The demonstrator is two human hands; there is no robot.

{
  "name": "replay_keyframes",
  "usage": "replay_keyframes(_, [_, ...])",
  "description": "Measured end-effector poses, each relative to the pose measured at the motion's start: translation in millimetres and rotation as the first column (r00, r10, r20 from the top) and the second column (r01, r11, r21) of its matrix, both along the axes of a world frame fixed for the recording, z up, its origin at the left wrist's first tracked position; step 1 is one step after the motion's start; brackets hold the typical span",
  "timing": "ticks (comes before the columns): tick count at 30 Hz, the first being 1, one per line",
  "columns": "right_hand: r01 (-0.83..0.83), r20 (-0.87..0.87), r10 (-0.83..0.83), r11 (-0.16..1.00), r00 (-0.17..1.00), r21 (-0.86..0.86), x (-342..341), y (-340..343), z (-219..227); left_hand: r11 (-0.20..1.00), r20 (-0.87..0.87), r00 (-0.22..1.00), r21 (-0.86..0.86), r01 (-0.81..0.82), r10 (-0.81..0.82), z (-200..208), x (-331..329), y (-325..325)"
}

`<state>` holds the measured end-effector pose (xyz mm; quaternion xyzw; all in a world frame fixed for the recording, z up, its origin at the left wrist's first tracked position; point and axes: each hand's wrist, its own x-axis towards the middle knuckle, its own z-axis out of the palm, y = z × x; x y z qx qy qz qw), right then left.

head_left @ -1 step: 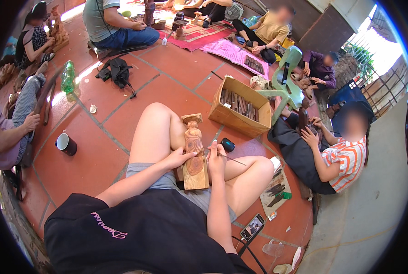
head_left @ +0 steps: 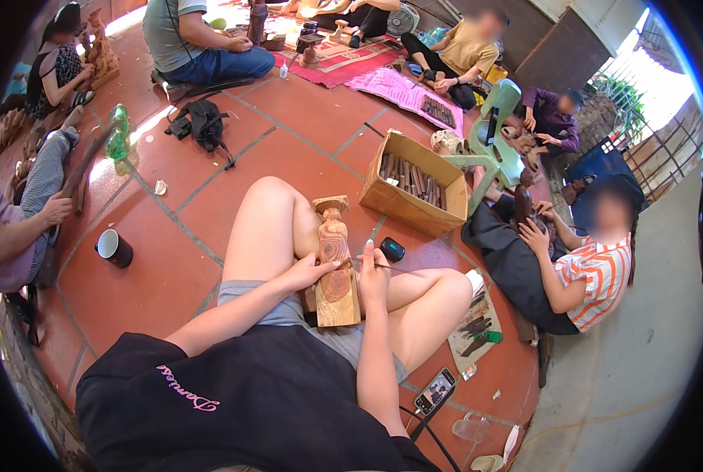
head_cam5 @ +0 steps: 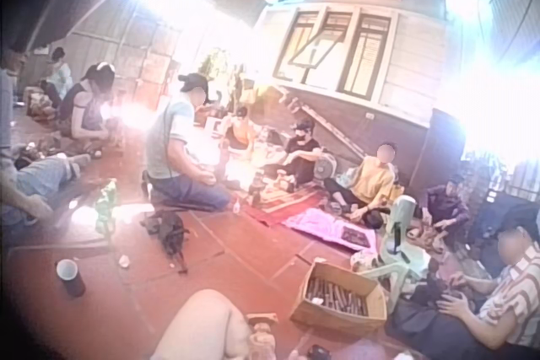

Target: The person carves a wooden figurine using a small knife while sitting on the floor. They hold the wood with one hand and carefully shape it with the other, occasionally adjusting their grip.

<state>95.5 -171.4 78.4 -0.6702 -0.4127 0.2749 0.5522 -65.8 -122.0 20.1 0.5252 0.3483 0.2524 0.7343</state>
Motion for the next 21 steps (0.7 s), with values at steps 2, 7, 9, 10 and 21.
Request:
replay_keyframes(2, [0.01, 0.048, -0.01, 1.0, 0.999, -0.001, 3.6, 0.1, -2.1, 1.0, -0.011, 1.0, -0.001, -0.005, 0.005, 1.1, -0.5, -1.1])
replay_keyframes(7, [0.016, 0.016, -0.015, 0.996, 1.0, -0.086, 6.1, -0.9, -5.1, 1.0, -0.018, 1.0, 0.01, 0.001, -0.001, 9.4, -1.0, -2.2])
replay_keyframes(9, [0.004, -0.004, -0.004, 0.999, 1.0, -0.047, 4.8, -0.5, -5.5, 1.0, -0.055, 0.998, 0.009, -0.005, 0.005, 17.6, -2.8, -4.9])
replay_keyframes(10, [-0.004, -0.014, 0.003, 1.0, 1.0, -0.026, 3.3, 0.0, -4.7, 1.0, -0.064, 0.998, 0.01, -0.003, 0.003, 17.7, -3.3, -4.5])
replay_keyframes(21, [-0.017, -0.027, 0.015, 0.998, 1.0, -0.063, 7.5, -0.3, -4.0, 1.0, -0.035, 0.999, 0.021, -0.004, 0.004, 1.2, 0.0, 0.0])
